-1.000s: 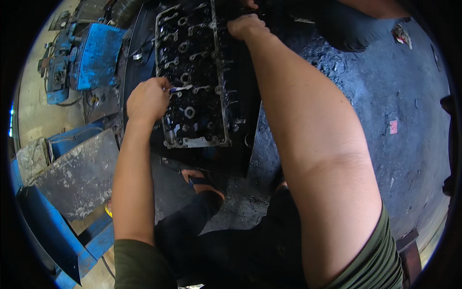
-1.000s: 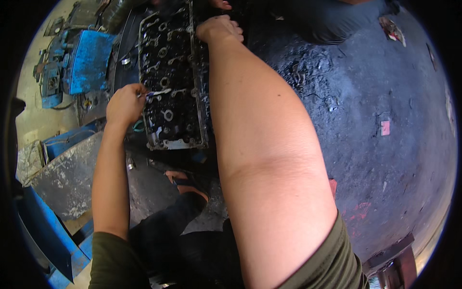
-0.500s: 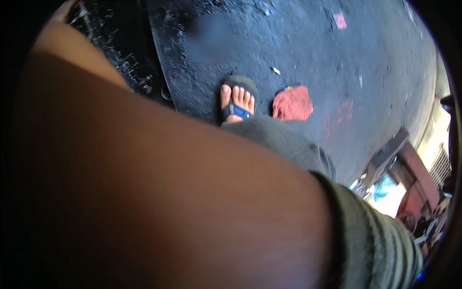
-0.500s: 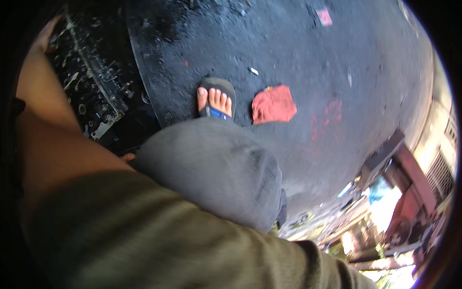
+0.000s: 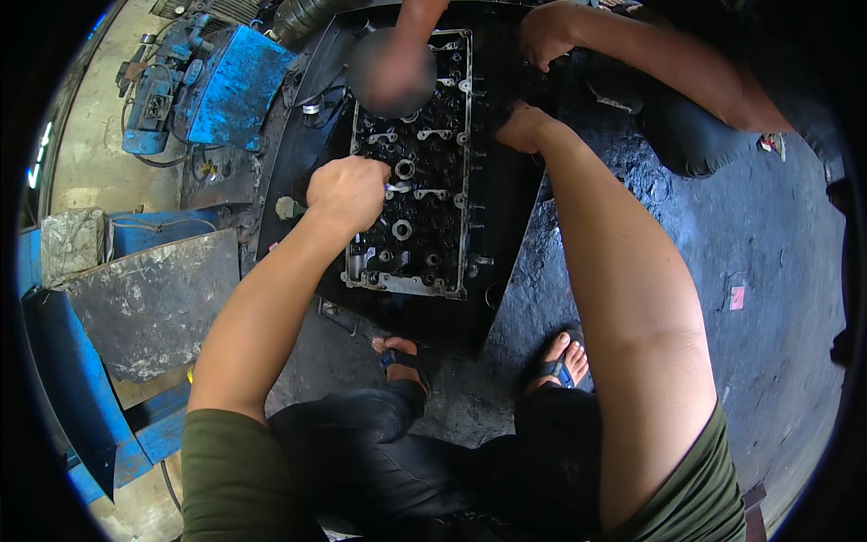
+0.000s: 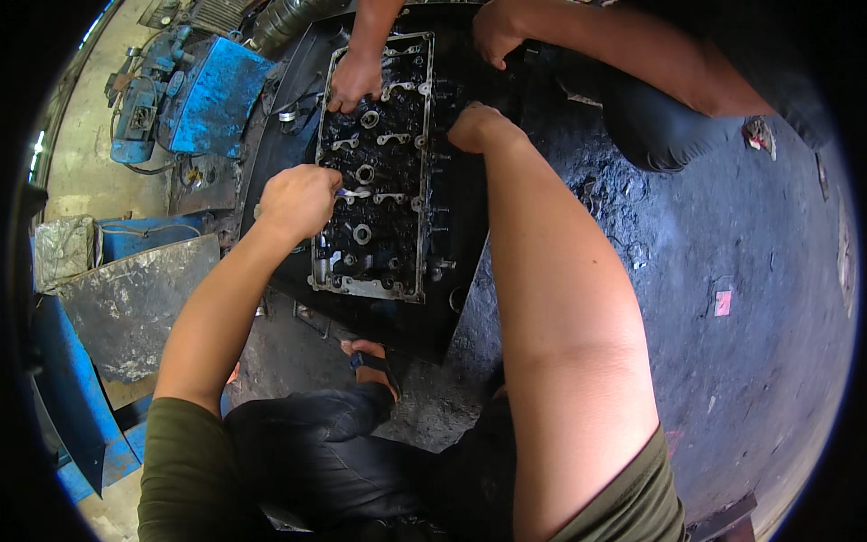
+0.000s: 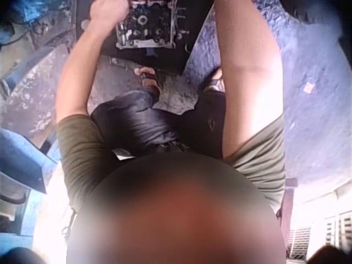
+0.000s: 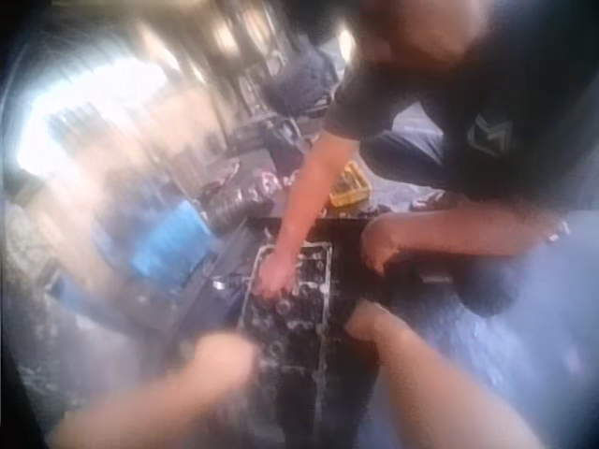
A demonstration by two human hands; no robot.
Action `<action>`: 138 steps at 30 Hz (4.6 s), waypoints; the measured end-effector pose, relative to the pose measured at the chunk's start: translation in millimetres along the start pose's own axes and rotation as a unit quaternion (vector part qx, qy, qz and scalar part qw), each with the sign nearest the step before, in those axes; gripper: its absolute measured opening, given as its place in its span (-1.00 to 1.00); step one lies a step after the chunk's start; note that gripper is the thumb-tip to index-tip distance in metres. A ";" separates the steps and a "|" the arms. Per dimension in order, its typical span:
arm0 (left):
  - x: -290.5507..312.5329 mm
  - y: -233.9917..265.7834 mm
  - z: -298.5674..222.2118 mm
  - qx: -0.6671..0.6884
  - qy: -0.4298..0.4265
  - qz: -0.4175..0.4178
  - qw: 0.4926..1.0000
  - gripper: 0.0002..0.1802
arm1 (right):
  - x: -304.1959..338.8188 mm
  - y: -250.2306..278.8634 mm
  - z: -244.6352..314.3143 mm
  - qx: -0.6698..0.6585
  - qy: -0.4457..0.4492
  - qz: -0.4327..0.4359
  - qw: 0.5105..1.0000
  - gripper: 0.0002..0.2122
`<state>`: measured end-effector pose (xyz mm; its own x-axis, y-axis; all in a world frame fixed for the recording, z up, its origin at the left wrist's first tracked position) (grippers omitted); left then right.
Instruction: The person cleans a greasy engine valve cover using a toothbrush and rag. They scrub the surface and wipe away grime while another person assists by wiping the part with a cloth.
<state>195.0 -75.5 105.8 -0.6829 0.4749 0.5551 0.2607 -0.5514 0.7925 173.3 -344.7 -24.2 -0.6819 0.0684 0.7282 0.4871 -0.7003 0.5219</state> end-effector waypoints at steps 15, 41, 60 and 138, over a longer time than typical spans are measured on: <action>-12.3 -1.2 17.6 0.116 -0.024 -0.023 0.993 -0.79 | -10.9 6.1 -84.2 -0.348 -0.026 -0.051 0.936 -0.25; -47.2 -114.9 -157.3 0.632 -0.025 0.220 0.742 -0.44 | 7.1 6.7 -147.5 -0.390 -0.102 -0.078 0.912 -0.24; -51.4 -66.0 115.9 0.414 -0.010 -0.068 0.908 -0.69 | 5.6 -47.8 56.0 0.109 0.025 -0.058 0.992 0.15; -33.8 -27.6 149.5 0.123 -0.011 -0.089 0.988 -0.77 | -31.1 -70.0 99.5 0.008 -0.110 0.107 0.988 0.68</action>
<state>312.9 26.2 102.9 -0.7185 0.5655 0.4049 0.2982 -0.2754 0.9139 214.7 -227.1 -39.2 -0.4292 0.0744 0.9002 0.6170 -0.7037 0.3523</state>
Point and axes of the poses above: each hand's wrist, its own x-axis away from the middle knuckle, its own y-axis out of the back of the hand, z = x × y, the point moved 4 cm from there along -x, towards the middle knuckle, and after that the axes turned 13 degrees about z, right-handed, at the moved point
